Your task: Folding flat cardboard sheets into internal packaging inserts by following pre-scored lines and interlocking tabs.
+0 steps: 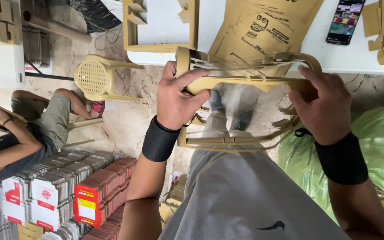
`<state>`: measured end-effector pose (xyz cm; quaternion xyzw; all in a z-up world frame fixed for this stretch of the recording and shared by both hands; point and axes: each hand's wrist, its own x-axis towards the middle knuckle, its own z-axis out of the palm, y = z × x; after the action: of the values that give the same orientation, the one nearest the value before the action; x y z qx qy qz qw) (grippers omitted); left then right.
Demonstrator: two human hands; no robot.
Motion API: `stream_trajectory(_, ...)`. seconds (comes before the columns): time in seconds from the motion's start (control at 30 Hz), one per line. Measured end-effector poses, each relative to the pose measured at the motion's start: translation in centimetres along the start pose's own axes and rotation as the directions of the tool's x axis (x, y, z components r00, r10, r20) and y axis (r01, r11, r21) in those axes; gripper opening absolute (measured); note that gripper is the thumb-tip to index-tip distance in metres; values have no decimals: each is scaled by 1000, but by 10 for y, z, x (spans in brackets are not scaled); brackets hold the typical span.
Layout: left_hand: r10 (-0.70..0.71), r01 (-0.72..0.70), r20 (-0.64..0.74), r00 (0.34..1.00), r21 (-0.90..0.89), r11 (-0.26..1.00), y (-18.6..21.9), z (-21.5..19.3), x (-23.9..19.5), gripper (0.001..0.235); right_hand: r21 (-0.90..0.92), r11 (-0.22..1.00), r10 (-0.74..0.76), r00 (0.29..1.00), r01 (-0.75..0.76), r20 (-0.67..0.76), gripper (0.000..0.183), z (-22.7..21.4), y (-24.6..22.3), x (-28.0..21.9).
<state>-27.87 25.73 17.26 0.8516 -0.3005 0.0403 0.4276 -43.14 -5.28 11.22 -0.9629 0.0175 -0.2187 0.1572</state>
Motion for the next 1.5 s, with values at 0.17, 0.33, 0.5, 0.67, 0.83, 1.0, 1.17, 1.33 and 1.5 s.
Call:
stream_trajectory(0.17, -22, 22, -13, 1000, 30, 999, 2, -20, -11, 46, 77, 997, 31, 1000, -31, -3, 39, -13, -19, 4)
stream_trajectory(0.33, -11, 12, -44, 999, 21, 1000, 1, -45, -16, 45, 32, 999, 3, 997, -1, -80, 39, -21, -46, 22)
stream_trajectory(0.5, 68, -71, -150, 986, -14, 997, -18, -76, -27, 35, 35, 997, -63, 988, 69, -143, 39, -15, -80, 42)
stream_trajectory(0.67, 222, -215, -203, 954, 59, 975, -53, -108, -38, 27, 138, 980, -116, 979, 140, -168, 38, -1, -124, 63)
stream_trajectory(0.83, 258, -248, -215, 942, 75, 966, -86, -139, -43, 24, 162, 986, -11, 990, 34, -138, 39, 26, -153, 67)
stream_trajectory(1.0, 277, -276, -231, 933, 35, 960, -121, -163, -44, 24, 80, 997, 14, 991, -3, -134, 41, 40, -194, 83)
stream_trajectory(1.17, 286, -279, -258, 923, 67, 958, -140, -187, -35, 33, 63, 998, -3, 985, 14, -172, 33, 58, -223, 94)
stream_trajectory(1.33, 268, -265, -238, 933, 47, 963, -160, -202, -28, 36, 124, 991, 60, 991, -45, -116, 32, 81, -235, 107)
stream_trajectory(1.5, 297, -302, -199, 934, 6, 953, -162, -212, -9, 44, 185, 953, 244, 970, -241, 11, 46, 104, -243, 119)
